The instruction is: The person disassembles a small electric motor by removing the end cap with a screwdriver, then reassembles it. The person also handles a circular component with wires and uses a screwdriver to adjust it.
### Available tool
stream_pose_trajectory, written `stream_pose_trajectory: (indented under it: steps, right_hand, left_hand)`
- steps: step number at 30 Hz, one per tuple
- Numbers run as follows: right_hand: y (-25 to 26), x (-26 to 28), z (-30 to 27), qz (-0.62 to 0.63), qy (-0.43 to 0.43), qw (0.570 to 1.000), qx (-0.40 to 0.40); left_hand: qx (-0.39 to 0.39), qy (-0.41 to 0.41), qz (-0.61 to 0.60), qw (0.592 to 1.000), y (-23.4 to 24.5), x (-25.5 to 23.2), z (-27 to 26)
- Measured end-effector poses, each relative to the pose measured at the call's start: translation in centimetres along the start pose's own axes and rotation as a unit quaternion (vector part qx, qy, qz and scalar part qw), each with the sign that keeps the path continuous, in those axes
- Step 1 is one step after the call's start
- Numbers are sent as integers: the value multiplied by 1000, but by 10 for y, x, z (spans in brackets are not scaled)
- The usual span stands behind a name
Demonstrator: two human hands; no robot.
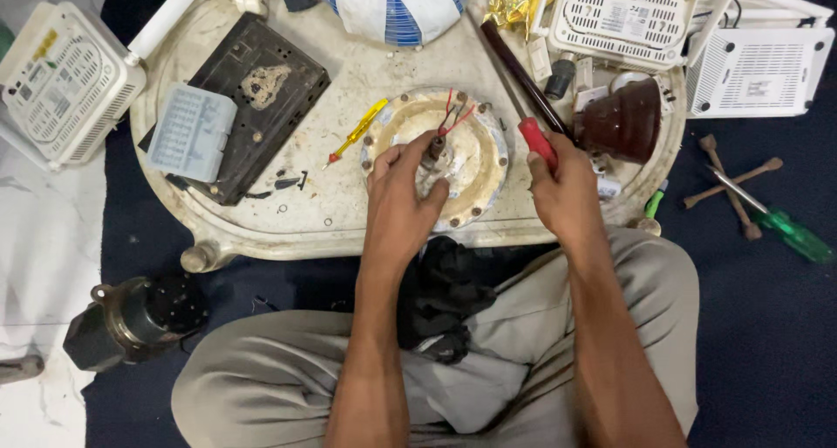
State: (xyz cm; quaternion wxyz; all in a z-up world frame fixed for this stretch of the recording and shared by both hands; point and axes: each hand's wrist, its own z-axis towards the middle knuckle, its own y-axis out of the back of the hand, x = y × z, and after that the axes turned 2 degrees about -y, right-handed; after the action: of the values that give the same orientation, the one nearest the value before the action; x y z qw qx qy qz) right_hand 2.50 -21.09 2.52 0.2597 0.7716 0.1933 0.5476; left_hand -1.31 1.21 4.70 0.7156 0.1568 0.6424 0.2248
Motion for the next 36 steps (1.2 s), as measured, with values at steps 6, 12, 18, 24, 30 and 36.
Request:
stream_pose_trajectory:
  steps: [6, 12, 18, 24, 30, 36]
  right_hand:
    - [-1, 31, -64, 183, 285, 939, -53]
    - [-13, 40, -105, -39, 63, 997, 24]
    - [-30, 30, -110, -36, 85, 996, 11]
    - [-35, 27, -109, -81, 51, 995, 36]
    - [-35, 30, -118, -53, 100, 992, -50]
    - [-50, 18, -126, -150, 79, 984, -55]
  left_hand:
    - [-6, -15, -22, 1000, -9, 21, 2]
    - [-58, 0, -196, 979, -22, 36, 3]
    - [-79, -33, -12, 996, -29, 29, 1]
    - [-122, -11, 9, 992, -36, 20, 5]
    - [-160, -12, 37, 986, -49, 12, 13]
    - [-172, 5, 46, 984, -54, 7, 16]
